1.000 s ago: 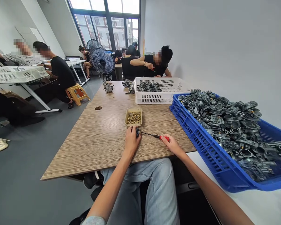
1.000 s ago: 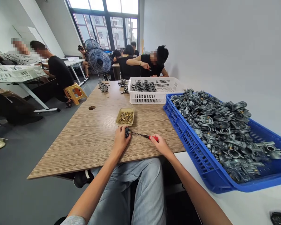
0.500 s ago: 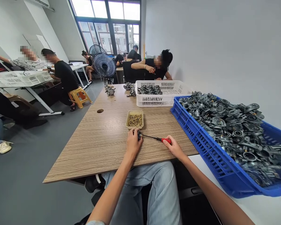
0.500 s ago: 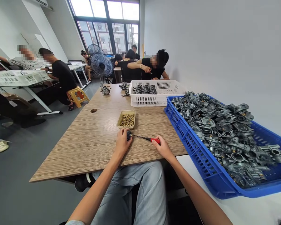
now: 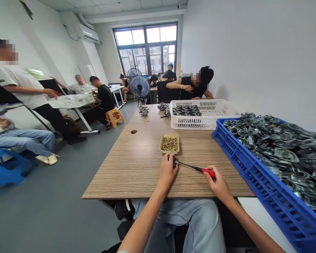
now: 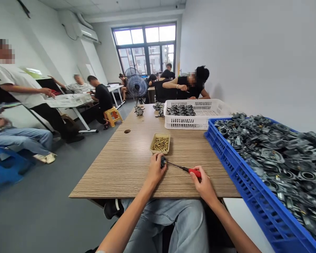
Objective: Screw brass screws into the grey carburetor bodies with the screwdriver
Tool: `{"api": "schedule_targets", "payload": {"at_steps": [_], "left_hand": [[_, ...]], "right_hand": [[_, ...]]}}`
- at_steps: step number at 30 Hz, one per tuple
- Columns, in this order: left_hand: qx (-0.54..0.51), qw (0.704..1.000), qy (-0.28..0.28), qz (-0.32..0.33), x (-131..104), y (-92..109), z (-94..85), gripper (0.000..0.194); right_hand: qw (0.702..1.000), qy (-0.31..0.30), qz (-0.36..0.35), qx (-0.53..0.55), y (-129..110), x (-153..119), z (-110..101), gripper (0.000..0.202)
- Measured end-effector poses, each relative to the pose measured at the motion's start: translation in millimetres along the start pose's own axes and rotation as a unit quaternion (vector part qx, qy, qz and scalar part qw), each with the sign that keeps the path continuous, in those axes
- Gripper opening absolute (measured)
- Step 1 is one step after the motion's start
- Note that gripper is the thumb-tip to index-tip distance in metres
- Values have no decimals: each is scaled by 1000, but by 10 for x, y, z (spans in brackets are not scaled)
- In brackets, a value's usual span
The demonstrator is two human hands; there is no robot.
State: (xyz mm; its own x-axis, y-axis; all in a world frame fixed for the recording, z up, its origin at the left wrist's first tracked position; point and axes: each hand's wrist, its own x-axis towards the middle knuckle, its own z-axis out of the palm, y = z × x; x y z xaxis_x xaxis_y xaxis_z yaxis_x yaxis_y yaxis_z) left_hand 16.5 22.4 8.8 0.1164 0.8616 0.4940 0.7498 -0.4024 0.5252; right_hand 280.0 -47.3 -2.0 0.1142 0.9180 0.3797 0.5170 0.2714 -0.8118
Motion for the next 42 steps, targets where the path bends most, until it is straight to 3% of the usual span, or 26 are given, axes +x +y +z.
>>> {"api": "schedule_targets", "payload": {"at_steps": [9,42], "left_hand": [[0,1000,-7,6,-11,2,-5,48],[-4,1000,11,11,3,-4,-7,46]], "right_hand": [[997,20,-36,-71,43,-71,-1,40],[995,17,-52,-86,-9,-129,31,38]]}}
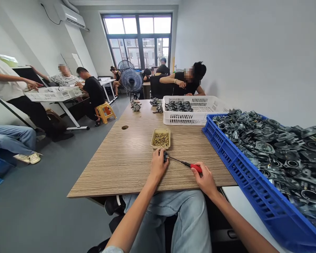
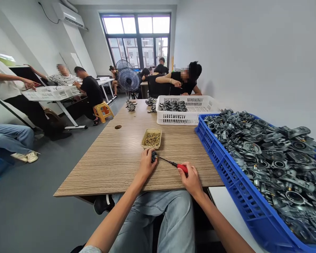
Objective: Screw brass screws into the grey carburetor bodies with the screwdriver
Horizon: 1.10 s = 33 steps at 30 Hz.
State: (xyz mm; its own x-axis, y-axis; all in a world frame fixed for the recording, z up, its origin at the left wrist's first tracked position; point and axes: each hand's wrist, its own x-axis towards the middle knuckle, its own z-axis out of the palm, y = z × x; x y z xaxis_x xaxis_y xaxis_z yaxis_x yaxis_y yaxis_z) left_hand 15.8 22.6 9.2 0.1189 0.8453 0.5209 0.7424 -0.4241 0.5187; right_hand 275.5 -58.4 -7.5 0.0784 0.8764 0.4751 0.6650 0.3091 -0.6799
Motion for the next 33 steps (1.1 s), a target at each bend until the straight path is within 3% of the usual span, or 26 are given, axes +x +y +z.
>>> {"api": "schedule_targets", "payload": {"at_steps": [33], "left_hand": [[-16,1000,12,11,-4,-27,25,46]], "right_hand": [[999,-1,34,41,-9,41,-1,35]]}}
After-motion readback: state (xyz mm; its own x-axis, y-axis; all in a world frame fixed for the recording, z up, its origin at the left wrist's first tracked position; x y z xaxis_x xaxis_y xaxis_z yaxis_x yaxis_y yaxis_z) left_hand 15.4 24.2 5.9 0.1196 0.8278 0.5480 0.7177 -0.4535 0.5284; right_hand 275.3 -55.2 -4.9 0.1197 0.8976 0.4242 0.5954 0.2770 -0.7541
